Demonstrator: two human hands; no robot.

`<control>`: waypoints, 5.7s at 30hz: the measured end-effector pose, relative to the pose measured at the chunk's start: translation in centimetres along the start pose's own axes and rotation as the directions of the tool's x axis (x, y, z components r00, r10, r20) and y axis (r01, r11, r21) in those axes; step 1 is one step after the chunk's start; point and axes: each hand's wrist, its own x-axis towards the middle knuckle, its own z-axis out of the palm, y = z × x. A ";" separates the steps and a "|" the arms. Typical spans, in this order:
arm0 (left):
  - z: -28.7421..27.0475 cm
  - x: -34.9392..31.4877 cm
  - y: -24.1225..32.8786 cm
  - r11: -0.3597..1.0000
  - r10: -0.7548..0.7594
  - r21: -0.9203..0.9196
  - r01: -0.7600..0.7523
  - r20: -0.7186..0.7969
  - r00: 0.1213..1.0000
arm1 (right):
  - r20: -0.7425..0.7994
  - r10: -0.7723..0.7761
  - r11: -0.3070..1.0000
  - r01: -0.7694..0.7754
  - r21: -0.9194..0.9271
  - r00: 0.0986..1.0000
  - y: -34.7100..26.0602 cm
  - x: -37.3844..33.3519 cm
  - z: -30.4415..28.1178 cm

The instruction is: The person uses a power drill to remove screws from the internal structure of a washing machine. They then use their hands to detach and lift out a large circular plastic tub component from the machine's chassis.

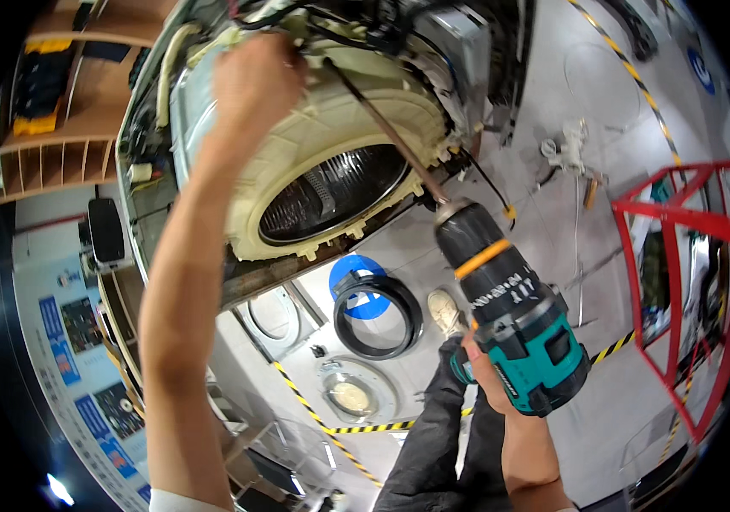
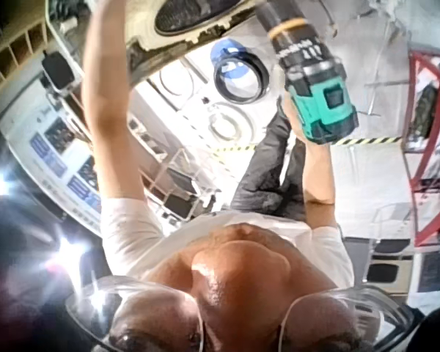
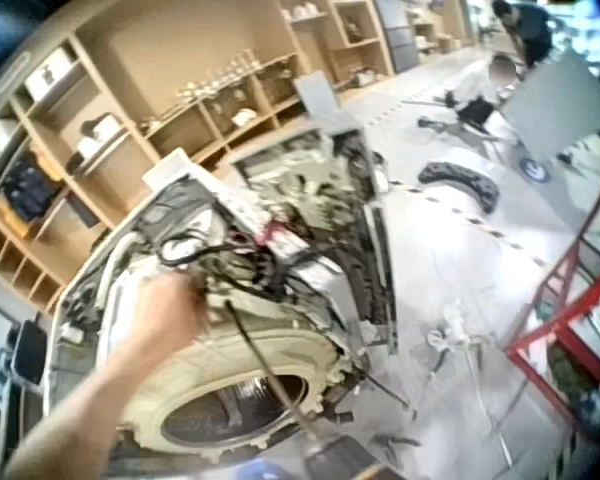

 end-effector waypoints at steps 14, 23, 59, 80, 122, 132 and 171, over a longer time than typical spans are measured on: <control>-1.1 1.4 -3.6 0.975 0.221 -0.027 -0.221 -0.016 0.975 | -0.153 0.186 0.853 -0.083 0.515 0.971 -0.8 3.0 7.6; -1.5 1.1 -3.2 0.974 0.226 -0.024 -0.225 0.035 0.973 | -0.075 0.371 0.594 -0.174 0.785 0.926 -2.1 3.3 7.7; 10.1 -13.9 -0.8 -0.970 -0.154 0.007 -0.241 0.754 0.639 | 0.063 0.540 0.225 -0.216 0.950 0.839 -2.3 3.3 7.1; 10.1 -13.7 -1.1 -0.974 -0.142 0.009 -0.226 0.754 0.641 | 0.061 0.564 0.160 -0.182 0.970 0.824 -4.3 3.2 6.3; 10.6 -13.8 -1.3 -0.983 -0.126 0.002 -0.186 0.724 0.678 | 0.080 0.619 -0.010 -0.095 0.995 0.781 -2.7 2.6 5.9; 10.2 -13.8 -1.1 -0.982 -0.130 -0.001 -0.187 0.726 0.675 | 0.071 0.642 0.064 -0.146 0.987 0.763 -3.6 2.9 6.2; 10.2 -14.0 -1.2 -0.985 -0.132 -0.023 -0.170 0.732 0.668 | 0.082 0.635 -0.030 -0.081 0.996 0.768 -4.4 3.1 7.0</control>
